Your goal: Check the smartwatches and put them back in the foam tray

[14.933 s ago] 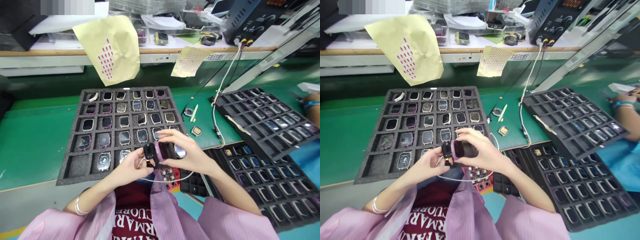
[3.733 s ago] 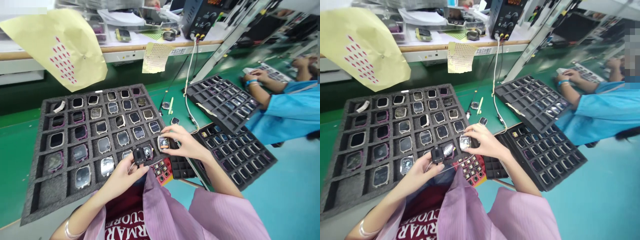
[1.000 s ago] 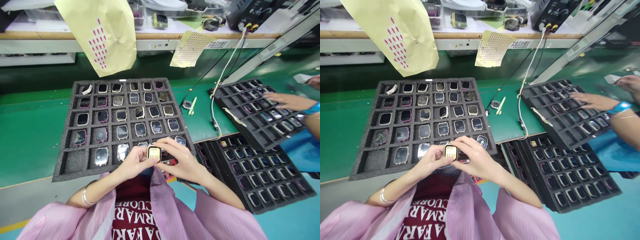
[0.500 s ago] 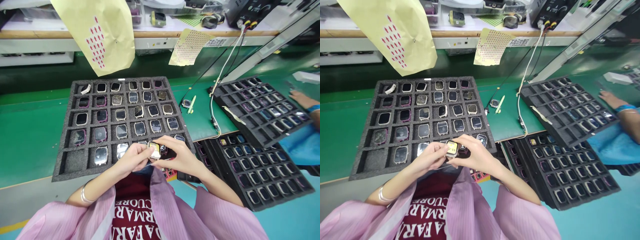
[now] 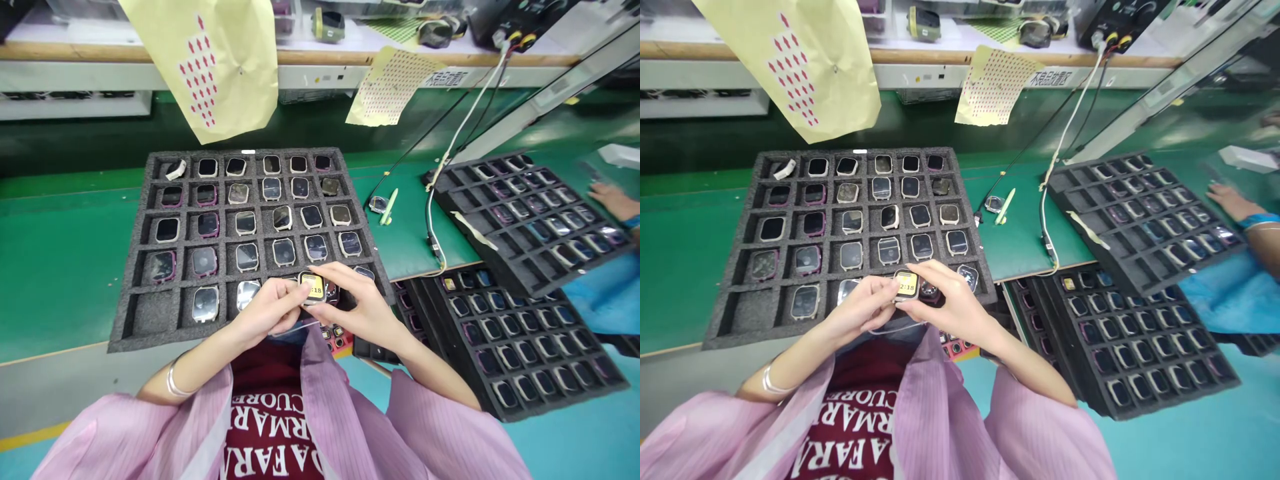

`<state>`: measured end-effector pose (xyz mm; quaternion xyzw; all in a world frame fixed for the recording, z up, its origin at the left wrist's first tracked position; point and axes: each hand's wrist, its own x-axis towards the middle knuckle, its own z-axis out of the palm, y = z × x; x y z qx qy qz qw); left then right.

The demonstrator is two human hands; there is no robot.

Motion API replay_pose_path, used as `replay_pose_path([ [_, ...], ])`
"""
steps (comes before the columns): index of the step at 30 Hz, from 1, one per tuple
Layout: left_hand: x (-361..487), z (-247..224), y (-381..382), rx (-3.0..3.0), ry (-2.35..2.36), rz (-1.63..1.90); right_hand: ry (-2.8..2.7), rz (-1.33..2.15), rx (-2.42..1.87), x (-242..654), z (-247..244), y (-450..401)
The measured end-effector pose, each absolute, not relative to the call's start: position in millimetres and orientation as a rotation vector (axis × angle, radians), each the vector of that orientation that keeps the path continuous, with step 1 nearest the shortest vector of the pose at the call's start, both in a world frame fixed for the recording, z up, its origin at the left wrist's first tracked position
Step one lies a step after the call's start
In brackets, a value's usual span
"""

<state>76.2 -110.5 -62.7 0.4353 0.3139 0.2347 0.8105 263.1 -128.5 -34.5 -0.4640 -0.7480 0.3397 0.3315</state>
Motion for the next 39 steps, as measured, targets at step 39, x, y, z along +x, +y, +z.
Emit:
replay_pose_path([
  [39,72,-69,-128,0.964,0.675,0.699,-1.935,0.972,-0.952,258,-35,-127],
])
